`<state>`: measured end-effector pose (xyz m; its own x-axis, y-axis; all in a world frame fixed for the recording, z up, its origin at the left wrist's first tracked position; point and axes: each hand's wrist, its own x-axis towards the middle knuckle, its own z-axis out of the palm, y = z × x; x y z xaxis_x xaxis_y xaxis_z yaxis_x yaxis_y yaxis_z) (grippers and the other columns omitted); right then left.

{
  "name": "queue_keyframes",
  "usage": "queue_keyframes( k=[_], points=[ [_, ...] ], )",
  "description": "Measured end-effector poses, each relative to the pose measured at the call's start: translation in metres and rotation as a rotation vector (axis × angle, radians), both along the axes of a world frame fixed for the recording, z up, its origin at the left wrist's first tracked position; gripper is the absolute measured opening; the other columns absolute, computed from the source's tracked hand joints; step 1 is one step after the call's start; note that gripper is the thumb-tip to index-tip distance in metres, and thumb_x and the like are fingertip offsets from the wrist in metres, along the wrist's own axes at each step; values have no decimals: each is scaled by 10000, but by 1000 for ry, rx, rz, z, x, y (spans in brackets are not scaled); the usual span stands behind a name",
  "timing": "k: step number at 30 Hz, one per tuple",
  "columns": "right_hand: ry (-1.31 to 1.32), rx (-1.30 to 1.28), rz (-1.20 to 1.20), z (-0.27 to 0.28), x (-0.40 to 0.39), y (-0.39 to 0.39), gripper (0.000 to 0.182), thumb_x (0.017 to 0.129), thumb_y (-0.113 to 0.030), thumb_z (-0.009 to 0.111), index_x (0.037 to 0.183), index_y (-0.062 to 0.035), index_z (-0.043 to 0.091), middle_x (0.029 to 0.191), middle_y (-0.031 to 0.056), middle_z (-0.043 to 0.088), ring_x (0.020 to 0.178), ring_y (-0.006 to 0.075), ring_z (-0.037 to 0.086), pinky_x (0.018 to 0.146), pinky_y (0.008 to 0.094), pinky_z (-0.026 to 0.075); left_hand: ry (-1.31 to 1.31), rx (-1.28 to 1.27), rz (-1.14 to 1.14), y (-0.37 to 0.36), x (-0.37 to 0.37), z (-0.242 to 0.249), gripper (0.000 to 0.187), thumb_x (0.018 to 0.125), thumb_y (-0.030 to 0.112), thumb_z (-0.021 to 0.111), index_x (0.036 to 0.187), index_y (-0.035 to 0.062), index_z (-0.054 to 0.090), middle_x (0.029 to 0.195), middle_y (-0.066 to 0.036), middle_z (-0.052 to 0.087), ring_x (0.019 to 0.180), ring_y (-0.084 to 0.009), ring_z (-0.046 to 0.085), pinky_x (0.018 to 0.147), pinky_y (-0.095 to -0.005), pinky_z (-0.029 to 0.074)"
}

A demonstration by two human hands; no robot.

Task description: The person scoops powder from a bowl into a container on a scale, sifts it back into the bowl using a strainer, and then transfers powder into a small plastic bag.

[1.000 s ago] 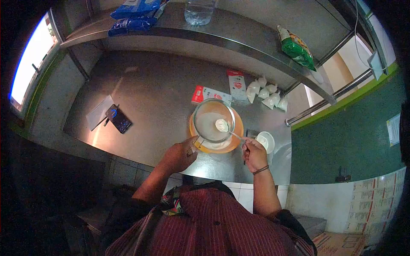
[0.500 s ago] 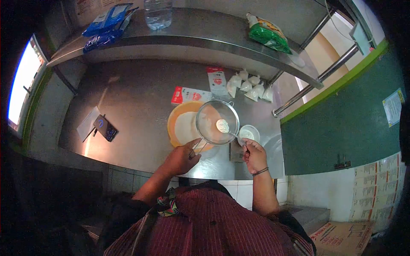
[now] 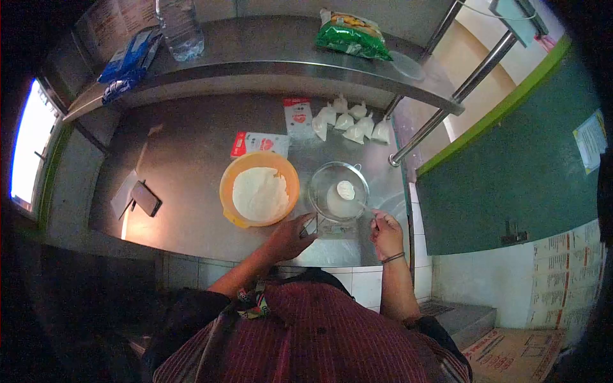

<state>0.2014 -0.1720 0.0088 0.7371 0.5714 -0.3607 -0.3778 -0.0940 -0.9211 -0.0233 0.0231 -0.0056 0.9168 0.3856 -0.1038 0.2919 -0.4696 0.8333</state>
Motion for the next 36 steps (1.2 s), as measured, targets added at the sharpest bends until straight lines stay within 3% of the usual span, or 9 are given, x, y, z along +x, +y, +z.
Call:
queue_keyframes(
  k=[3,9,12,15,17,20,27,33,36],
  points=[
    [2,-26,0,-6,11,-5,264,1069,-200,537,1252,-41,642,762,-56,551,600,48,460,509,224,378,16,31,24,-6,9,-3,683,919,271,726,1488,-2,463,778,-194,700,711,-335,691,721,-451,551],
    [36,-33,42,-10,24,-9,263,1055,-150,515,1257,-35,638,773,-54,559,598,42,460,510,218,378,-35,92,62,-15,18,-11,670,928,279,718,1494,18,471,806,-181,708,748,-343,697,749,-461,552],
    [14,-18,46,-19,28,-10,259,1054,-141,516,1259,-37,636,776,-51,563,595,40,462,513,219,380,11,79,101,-20,18,-10,674,941,301,721,1514,64,457,899,-177,717,905,-333,686,855,-460,540],
    [-18,-7,64,-30,34,-13,246,1068,-170,525,1236,-40,649,783,-49,574,600,36,460,522,213,378,71,62,113,-25,23,0,668,936,309,726,1506,74,470,1079,-210,727,968,-341,694,898,-457,540],
    [-56,-20,75,-37,36,-14,261,1078,-202,529,1253,-45,642,801,-44,588,604,41,465,517,210,379,190,-60,117,-27,25,11,655,933,310,728,1493,73,486,1300,-245,656,1050,-344,692,928,-460,538],
    [-151,-44,87,-47,37,-14,279,1089,-235,528,1272,-54,636,826,-38,606,611,45,471,514,210,387,59,63,135,-31,23,-2,639,932,298,729,1483,73,496,1401,-246,591,1069,-353,691,936,-459,541],
    [-369,-104,138,-60,39,-13,285,1092,-218,510,1279,-48,640,853,-32,627,624,42,482,529,227,408,93,61,110,-30,24,-4,623,941,269,721,1482,66,491,1389,-238,603,1012,-371,703,943,-448,544],
    [-415,-111,132,-61,37,-13,294,1086,-208,510,1286,-35,636,862,-30,634,621,45,480,541,221,404,17,73,130,-34,22,5,623,940,249,726,1488,72,487,1266,-226,673,920,-323,721,860,-432,565],
    [-538,-77,145,-71,38,-16,286,1082,-201,509,1272,-31,640,869,-30,639,621,44,477,545,216,402,168,-32,147,-34,23,9,630,932,244,738,1486,72,489,1209,-211,698,902,-314,724,842,-422,568]
  ],
)
